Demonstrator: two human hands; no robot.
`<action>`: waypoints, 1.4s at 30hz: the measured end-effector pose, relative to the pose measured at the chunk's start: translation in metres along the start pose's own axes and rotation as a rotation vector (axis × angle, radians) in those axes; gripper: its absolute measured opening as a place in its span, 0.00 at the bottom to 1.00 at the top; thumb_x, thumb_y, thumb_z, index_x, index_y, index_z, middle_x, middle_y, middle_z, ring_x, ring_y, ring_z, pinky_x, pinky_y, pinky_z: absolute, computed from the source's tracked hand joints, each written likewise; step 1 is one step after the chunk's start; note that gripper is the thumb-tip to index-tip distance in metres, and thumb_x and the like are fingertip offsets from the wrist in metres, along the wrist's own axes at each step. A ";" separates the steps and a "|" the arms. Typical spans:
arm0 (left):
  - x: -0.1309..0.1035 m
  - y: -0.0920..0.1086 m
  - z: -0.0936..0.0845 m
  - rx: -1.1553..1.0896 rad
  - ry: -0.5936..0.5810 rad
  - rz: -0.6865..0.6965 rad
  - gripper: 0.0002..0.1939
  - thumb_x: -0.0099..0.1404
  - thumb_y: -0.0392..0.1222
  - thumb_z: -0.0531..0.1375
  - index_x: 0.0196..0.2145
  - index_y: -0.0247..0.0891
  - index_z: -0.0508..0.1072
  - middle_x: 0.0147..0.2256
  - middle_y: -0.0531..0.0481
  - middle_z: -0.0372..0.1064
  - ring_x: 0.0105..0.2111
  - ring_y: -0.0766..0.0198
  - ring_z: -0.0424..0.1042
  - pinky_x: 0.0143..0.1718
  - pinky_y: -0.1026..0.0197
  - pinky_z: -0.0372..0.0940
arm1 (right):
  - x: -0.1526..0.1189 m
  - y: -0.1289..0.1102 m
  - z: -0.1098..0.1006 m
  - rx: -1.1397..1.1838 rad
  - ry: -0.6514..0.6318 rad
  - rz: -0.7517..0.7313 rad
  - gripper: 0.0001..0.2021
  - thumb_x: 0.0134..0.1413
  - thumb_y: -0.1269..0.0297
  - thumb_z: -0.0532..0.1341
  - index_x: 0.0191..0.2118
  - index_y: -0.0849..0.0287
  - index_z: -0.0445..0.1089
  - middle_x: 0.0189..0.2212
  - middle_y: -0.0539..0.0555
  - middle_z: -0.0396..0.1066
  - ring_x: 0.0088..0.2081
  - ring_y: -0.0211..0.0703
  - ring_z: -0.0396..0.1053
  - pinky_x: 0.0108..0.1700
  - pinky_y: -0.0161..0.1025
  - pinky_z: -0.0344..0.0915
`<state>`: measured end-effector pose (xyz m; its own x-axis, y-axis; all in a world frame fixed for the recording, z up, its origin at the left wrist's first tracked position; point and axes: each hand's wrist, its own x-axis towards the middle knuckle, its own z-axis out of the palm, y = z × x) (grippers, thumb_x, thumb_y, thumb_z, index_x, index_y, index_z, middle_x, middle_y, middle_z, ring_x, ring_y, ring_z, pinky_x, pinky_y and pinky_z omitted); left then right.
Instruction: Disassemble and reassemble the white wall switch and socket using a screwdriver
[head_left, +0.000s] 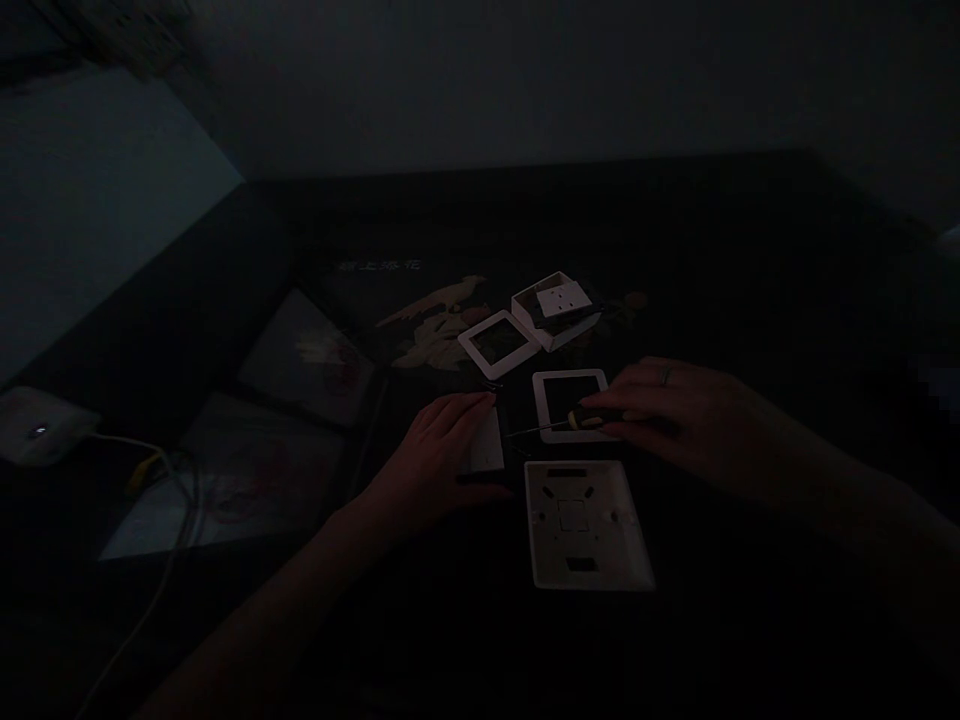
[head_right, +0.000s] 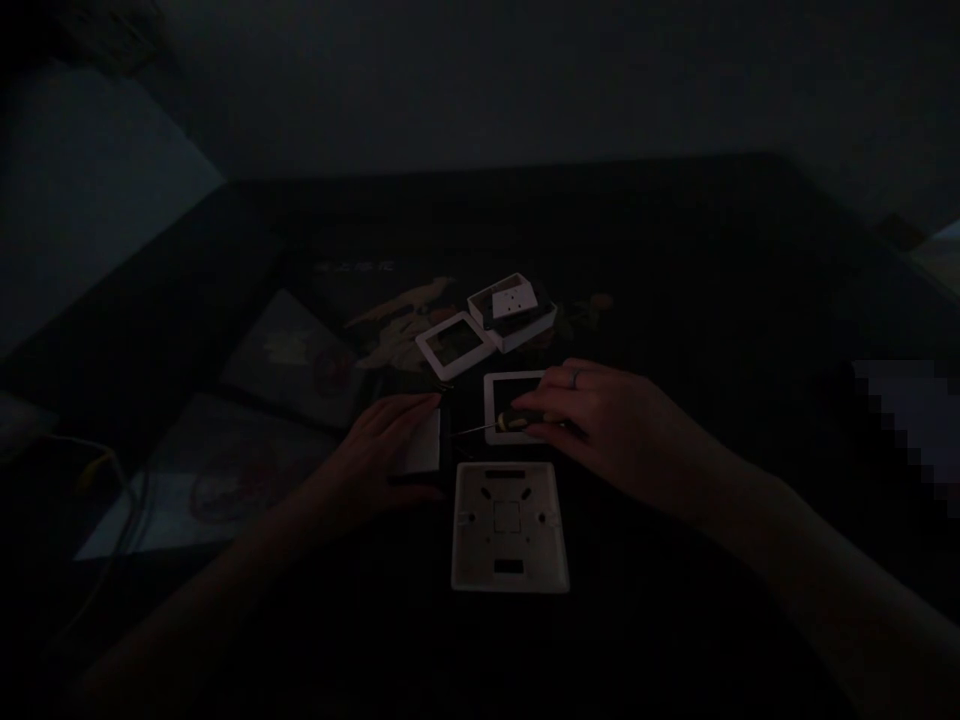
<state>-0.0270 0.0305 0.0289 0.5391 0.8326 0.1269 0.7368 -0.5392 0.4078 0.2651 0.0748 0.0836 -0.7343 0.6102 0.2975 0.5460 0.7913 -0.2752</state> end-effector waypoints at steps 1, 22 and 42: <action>0.001 0.000 0.000 -0.003 0.003 0.005 0.47 0.57 0.53 0.71 0.65 0.32 0.55 0.61 0.29 0.62 0.61 0.41 0.62 0.60 0.35 0.61 | 0.002 -0.001 -0.002 -0.021 0.000 -0.022 0.13 0.65 0.69 0.55 0.46 0.61 0.77 0.37 0.57 0.78 0.38 0.46 0.76 0.37 0.41 0.73; 0.001 -0.003 0.005 -0.082 0.135 0.026 0.36 0.60 0.44 0.70 0.60 0.32 0.61 0.57 0.33 0.66 0.57 0.45 0.66 0.57 0.40 0.67 | -0.015 0.004 0.027 0.129 0.096 0.140 0.12 0.64 0.68 0.58 0.46 0.63 0.77 0.39 0.60 0.77 0.38 0.45 0.77 0.37 0.39 0.74; 0.002 -0.004 0.006 -0.096 0.126 0.041 0.35 0.60 0.42 0.69 0.60 0.36 0.59 0.57 0.35 0.65 0.57 0.46 0.65 0.56 0.40 0.67 | -0.013 -0.010 0.018 0.133 0.117 0.200 0.11 0.65 0.68 0.58 0.45 0.60 0.78 0.38 0.58 0.78 0.38 0.45 0.77 0.38 0.41 0.75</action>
<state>-0.0266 0.0332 0.0225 0.5079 0.8229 0.2546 0.6699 -0.5632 0.4838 0.2621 0.0586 0.0656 -0.5612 0.7607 0.3261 0.6123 0.6467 -0.4549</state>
